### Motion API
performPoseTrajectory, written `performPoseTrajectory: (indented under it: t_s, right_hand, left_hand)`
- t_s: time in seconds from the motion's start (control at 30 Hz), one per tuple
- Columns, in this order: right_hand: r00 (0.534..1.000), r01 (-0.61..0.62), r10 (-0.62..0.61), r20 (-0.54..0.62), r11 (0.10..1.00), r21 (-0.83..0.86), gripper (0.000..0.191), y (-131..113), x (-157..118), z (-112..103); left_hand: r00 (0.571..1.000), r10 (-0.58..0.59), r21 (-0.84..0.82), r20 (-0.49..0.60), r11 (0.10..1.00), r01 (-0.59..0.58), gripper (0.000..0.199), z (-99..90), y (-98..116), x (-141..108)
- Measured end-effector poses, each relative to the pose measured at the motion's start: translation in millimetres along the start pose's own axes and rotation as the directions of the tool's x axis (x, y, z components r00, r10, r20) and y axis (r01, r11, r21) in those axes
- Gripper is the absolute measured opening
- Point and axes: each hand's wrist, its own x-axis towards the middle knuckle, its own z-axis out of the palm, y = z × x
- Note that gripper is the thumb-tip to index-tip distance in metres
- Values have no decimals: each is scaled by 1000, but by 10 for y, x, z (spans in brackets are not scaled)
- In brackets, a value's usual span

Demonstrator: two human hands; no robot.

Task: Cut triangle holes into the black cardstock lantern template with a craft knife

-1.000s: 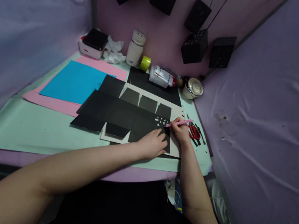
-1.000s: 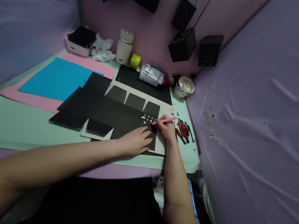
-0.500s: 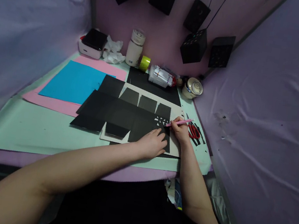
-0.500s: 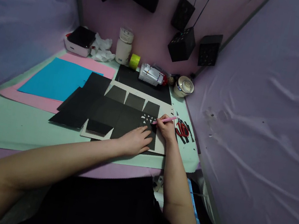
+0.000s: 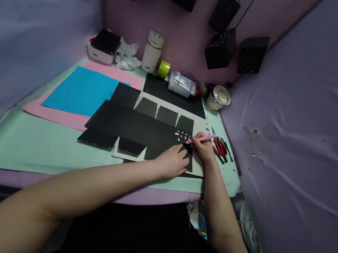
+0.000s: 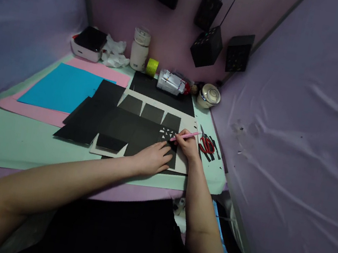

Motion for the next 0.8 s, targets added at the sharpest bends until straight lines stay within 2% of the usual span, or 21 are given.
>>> performPoseTrajectory:
  t_s: [0.8]
  right_hand:
    - [1000, 4, -4, 2, 1000, -24, 28, 2, 14, 18]
  left_hand:
    - [1000, -3, 16, 26, 1000, 3, 34, -33, 3, 1]
